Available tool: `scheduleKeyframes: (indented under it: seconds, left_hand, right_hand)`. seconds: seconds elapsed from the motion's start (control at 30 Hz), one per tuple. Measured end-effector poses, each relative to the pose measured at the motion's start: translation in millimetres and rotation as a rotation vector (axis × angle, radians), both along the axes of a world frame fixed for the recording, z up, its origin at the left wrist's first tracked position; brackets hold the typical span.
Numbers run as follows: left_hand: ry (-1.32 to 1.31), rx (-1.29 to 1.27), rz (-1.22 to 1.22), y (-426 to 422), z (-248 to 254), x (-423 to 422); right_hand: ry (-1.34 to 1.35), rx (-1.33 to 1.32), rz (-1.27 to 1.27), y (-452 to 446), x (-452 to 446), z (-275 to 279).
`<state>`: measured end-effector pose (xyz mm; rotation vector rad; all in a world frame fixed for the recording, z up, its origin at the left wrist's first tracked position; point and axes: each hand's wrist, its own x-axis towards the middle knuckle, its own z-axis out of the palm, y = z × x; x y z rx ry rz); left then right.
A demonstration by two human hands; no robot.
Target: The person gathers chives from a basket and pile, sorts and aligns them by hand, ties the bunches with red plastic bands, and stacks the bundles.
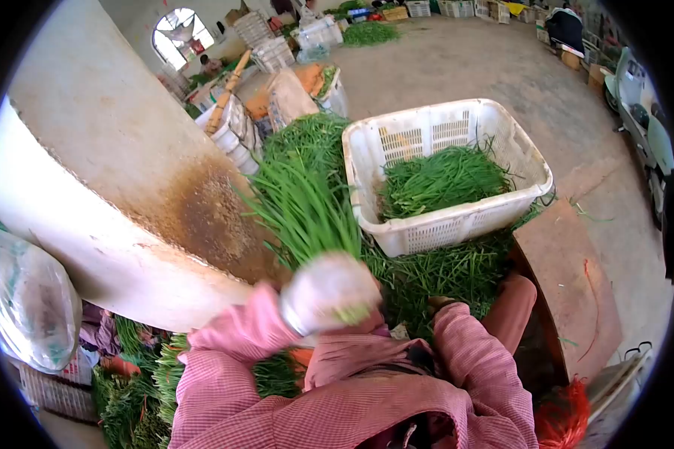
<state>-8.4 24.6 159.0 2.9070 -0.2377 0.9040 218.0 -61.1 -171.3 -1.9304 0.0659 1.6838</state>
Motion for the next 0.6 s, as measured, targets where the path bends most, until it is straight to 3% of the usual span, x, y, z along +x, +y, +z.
scheduleKeyframes:
  seconds: [0.03, 0.1, 0.13, 0.17, 0.23, 0.27, 0.3, 0.33, 0.37, 0.47, 0.57, 0.6]
  left_hand:
    - [0.235, 0.094, -0.025, -18.7, -28.6, 0.9]
    - [0.526, 0.102, -0.115, -45.9, -105.7, -6.5]
    - [0.551, 0.141, -0.096, -57.6, -141.2, -14.9]
    - [0.575, 0.181, -0.075, -66.8, -163.3, -19.3]
    - [0.620, 0.189, -0.054, -70.9, -161.5, -15.6]
    - [0.634, 0.186, -0.044, -71.6, -161.6, -15.4]
    - [0.645, 0.185, -0.029, -71.9, -162.3, -14.8]
    - [0.647, 0.181, -0.030, -70.9, -163.3, -15.1]
    - [0.639, 0.173, -0.015, -70.8, -165.3, -14.8]
    - [0.600, 0.191, -0.021, -68.9, -168.6, -14.7]
    - [0.543, 0.162, -0.038, -68.3, -168.8, -12.8]
    - [0.490, 0.192, -0.019, -68.1, -169.7, -12.1]
  right_hand:
    - [0.080, -0.019, -0.222, -2.8, 0.2, -18.2]
    - [-0.045, 0.092, 0.401, 5.5, 9.1, -91.3]
    - [0.156, 0.028, -0.206, 3.3, 3.3, -107.6]
    - [0.144, 0.006, -0.199, -4.6, 3.5, -91.5]
    - [-0.002, 0.055, -0.158, -13.0, 0.7, -4.1]
    - [0.131, 0.089, -0.437, -13.6, -5.4, 9.7]
    - [0.116, 0.079, -0.417, -20.7, 0.2, -12.7]
    - [-0.218, 0.413, 0.052, -30.6, 7.2, -47.8]
    - [-0.539, 0.737, 0.535, -28.7, 0.0, -16.7]
    - [-0.532, 0.756, 0.430, -16.4, -31.9, 84.2]
    - [-0.553, 0.841, 0.377, -0.4, -51.7, 113.3]
    - [-0.639, 1.058, 0.466, 0.4, -58.1, 130.0]
